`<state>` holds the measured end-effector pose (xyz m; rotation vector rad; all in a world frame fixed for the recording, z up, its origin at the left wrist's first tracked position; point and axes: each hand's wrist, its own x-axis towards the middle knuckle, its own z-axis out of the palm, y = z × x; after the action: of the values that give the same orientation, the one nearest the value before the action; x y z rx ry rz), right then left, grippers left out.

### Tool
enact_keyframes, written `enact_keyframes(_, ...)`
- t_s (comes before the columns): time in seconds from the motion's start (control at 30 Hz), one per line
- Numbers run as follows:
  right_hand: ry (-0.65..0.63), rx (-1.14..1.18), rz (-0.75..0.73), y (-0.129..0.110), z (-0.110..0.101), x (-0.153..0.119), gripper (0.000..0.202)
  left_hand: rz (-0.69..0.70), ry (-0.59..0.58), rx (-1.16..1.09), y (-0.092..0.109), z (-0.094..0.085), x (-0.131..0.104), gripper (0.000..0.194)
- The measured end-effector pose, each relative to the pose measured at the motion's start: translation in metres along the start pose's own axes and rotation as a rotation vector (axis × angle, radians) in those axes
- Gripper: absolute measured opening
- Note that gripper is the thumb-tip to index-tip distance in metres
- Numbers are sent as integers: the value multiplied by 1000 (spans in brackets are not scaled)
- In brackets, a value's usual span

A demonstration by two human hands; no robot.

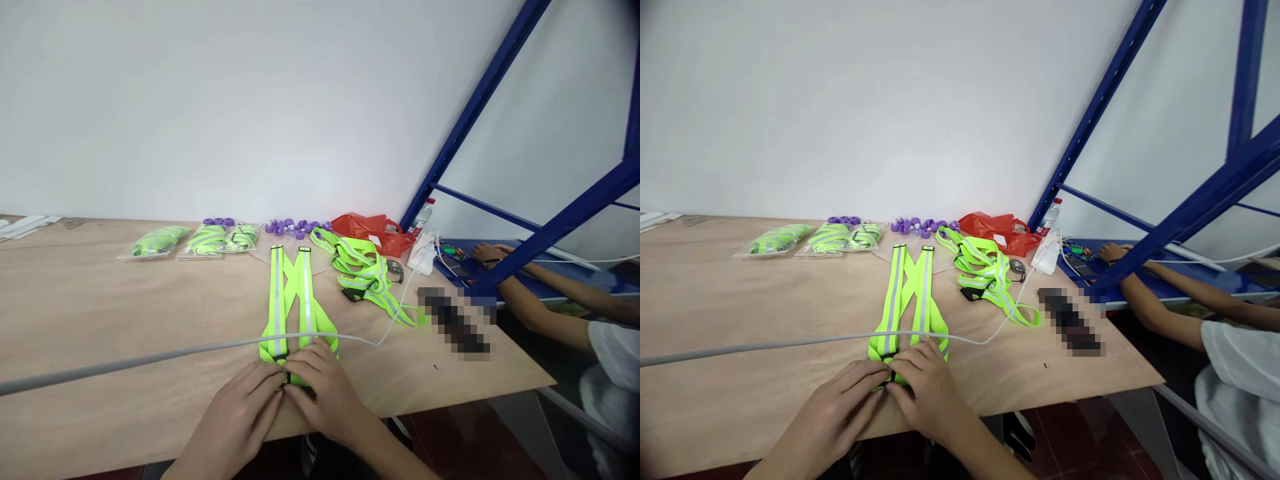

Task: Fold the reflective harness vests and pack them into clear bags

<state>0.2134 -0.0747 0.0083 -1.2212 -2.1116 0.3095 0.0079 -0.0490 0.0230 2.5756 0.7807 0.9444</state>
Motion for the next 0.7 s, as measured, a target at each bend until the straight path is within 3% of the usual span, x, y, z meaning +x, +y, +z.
enact_keyframes(0.23, -12, -102, -25, 10, -9, -8, 13, 61, -64, 86, -5, 7, 9, 21)
enact_keyframes(0.4, -77, -263, -3, 12, -22, -19, 30, 71, -95, 138, -10, 8, 11, 20)
enact_keyframes(0.5, -133, -235, 59, 16, -26, -27, 44, 59, -131, 149, -9, 8, 12, 22)
enact_keyframes(0.7, -236, -37, 322, 27, -32, -36, 69, -1, -159, 114, -6, 9, 12, 22)
